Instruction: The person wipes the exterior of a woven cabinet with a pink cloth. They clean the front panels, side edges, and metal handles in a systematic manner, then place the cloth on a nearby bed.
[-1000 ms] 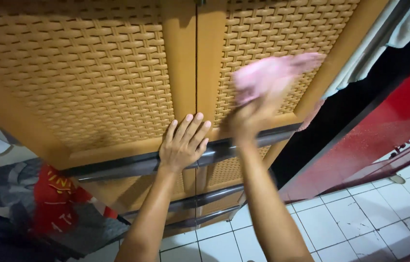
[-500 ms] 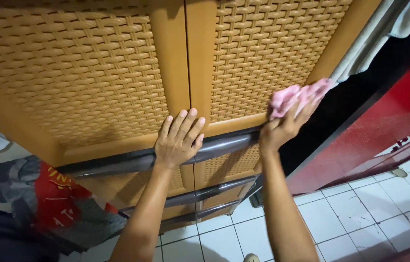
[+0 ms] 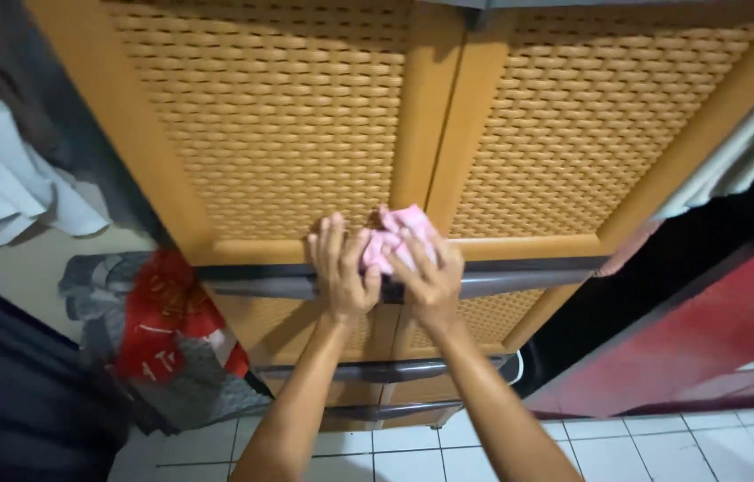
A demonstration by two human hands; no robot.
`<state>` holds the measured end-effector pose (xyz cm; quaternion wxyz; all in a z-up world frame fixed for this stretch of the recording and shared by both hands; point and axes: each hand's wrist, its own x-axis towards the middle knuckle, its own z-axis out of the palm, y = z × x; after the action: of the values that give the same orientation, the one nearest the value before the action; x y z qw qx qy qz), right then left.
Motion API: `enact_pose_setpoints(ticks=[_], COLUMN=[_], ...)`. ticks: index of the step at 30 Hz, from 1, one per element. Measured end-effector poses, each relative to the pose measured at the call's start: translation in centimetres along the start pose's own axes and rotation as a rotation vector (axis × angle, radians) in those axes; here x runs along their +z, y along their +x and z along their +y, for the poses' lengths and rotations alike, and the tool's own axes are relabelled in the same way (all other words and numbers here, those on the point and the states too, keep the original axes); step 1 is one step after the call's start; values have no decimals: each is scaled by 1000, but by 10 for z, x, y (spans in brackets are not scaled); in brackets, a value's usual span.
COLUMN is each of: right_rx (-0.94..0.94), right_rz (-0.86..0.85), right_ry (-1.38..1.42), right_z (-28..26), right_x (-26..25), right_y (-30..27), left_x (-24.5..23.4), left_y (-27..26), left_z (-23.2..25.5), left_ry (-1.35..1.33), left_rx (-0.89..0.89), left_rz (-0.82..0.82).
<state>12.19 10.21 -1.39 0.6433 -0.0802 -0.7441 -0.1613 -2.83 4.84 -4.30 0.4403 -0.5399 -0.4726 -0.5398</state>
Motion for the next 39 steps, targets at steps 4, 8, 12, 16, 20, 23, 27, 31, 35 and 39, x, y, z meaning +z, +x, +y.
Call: enact_pose_setpoints(ticks=[4,8,12,16,20,23,27,31,35,39], right_rx=[-137,-133,-25,-254,-321,-279,-253,-145,-36,-89], right_rz=[158,309,226,117,152,178,193,194,284,246], right_ry=[-157,-159,79,145,85,-25,-97,-256,-250,-143], right_z=[19,-7,-64,-105,-124,-82,-46,-27,-7,-59], right_x=[20,54,99,139,148,137,82,29,74,111], right_y=[68,148,186,224,247,240,233,217,210,230], left_x=[-37,-67,-75,-65,-65,-65,-63,-66,-67,-66], left_y=[16,33,23,13,20,19,18,17,22,18], left_z=[-34,-66,-73,-88,-84,-87,-88,-87,-87,-88], left_ry=[107,246,219,311,316,345,337,326,317,314], left_rx=[-133,-162,-278,-304,-260,-217,-221,-226,-199,-210], left_rz=[103,141,12,-79,9,31,53,36,62,54])
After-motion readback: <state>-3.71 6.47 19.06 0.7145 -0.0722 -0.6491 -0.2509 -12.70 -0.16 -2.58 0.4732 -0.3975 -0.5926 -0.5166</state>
